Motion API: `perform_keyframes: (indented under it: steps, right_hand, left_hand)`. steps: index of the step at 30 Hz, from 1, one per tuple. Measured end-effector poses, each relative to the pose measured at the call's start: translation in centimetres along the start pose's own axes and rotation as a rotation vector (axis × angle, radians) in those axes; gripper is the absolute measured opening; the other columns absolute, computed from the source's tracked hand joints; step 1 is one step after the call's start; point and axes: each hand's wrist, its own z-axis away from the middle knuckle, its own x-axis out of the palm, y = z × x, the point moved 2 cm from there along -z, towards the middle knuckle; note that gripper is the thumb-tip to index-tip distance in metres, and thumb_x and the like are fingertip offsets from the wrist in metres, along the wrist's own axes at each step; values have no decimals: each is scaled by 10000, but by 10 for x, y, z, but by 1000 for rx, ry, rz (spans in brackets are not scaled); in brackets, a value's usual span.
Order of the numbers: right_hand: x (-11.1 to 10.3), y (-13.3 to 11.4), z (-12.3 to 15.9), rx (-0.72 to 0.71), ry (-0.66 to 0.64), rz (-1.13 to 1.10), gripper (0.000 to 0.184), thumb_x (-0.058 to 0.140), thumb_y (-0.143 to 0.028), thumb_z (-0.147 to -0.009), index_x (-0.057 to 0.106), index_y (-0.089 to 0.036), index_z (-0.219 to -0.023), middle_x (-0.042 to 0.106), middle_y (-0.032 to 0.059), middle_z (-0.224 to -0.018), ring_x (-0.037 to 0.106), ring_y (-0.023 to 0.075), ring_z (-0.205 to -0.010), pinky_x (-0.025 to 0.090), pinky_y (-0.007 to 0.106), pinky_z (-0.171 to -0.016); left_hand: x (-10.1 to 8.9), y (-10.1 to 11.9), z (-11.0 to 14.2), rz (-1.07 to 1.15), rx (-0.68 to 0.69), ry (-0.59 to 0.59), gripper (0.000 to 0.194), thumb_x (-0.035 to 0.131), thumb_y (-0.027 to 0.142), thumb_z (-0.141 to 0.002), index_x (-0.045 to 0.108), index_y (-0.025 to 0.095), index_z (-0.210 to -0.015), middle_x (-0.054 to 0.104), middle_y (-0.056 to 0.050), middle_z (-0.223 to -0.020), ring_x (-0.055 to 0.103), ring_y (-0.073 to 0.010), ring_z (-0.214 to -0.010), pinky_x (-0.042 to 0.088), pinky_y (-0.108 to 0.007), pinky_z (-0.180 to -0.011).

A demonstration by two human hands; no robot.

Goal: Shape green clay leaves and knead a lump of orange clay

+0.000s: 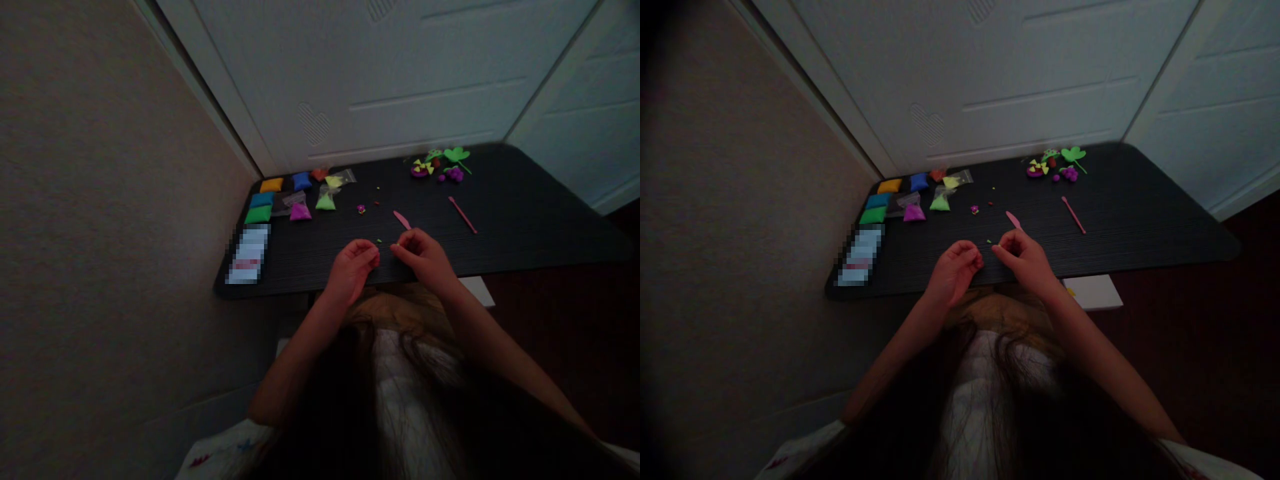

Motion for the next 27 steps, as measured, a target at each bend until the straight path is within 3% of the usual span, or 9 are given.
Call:
perform_keyframes:
  steps: [27]
  right_hand:
    - [-2, -3, 2, -12, -11, 35, 146, 544, -345, -786, 547, -200, -799, 532, -21, -687, 488, 111, -652, 377, 257, -623]
  left_hand:
    - [1, 0, 0, -9, -9, 18, 48, 605, 177, -723, 577, 140, -735, 553, 10, -662, 526, -73, -630, 399, -213, -629]
